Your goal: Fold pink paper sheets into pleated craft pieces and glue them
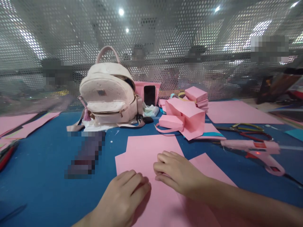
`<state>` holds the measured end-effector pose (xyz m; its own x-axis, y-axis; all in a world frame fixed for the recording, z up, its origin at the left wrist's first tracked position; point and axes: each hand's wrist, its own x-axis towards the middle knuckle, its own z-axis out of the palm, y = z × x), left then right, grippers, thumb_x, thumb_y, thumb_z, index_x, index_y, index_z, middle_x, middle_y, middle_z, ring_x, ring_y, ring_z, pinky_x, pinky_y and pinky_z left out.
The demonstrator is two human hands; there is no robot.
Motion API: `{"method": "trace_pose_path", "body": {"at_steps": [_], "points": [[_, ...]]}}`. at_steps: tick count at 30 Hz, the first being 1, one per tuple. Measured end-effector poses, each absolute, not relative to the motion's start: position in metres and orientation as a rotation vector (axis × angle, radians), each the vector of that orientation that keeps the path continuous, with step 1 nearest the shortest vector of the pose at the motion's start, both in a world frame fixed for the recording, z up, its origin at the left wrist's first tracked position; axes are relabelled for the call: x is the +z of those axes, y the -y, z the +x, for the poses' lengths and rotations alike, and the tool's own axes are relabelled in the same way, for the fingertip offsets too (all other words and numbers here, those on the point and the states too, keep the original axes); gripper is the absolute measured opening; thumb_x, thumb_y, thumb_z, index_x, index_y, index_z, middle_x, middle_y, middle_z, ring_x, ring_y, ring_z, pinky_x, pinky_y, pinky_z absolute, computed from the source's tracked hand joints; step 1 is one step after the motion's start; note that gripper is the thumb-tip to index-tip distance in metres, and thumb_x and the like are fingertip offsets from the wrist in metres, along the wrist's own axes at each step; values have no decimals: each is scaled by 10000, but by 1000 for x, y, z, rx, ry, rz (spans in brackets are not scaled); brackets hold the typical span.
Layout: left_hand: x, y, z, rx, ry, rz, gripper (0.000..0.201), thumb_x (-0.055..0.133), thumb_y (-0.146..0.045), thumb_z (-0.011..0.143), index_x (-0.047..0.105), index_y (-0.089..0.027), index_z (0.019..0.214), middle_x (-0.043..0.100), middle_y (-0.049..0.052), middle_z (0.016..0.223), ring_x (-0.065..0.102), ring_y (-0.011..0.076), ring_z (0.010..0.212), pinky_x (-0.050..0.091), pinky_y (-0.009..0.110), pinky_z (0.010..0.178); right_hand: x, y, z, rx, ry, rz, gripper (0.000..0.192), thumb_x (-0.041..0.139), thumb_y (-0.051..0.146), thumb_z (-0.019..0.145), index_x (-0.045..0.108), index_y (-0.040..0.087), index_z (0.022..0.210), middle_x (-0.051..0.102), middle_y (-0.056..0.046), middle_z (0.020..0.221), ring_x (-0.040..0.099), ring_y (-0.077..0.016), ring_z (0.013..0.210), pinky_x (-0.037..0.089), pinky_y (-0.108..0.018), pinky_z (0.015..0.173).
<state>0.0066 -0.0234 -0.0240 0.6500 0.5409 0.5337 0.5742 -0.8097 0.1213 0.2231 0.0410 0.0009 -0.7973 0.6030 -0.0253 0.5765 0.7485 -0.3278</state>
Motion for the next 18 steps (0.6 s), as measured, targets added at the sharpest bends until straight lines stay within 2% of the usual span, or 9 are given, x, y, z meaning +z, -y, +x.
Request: {"method": "trace_pose_path", "body": {"at_steps": [12,15,18], "points": [[-21,24,10,-750,950,-2821,282,504,-70,889,637,-108,1133,691,107,929,584,222,702,495,357,555,1,-41,223,474,2881,-959,192,522,296,967,577,187,818,562,-34,876,492,-195,826,364,-329,718],[-18,23,12,-779,847,-2917,264,513,-55,904,635,-87,1136,696,117,1045,618,227,865,546,372,729,0,-40,223,420,2910,-938,195,492,289,980,573,184,836,565,-44,898,486,-201,832,362,-336,723],[-15,24,14,-735,666,-2985,265,484,-56,934,627,-76,1156,695,108,1135,622,220,1016,518,387,930,-6,-38,224,300,2926,-904,174,486,279,978,567,184,859,569,-51,916,474,-209,826,351,-347,720]]}}
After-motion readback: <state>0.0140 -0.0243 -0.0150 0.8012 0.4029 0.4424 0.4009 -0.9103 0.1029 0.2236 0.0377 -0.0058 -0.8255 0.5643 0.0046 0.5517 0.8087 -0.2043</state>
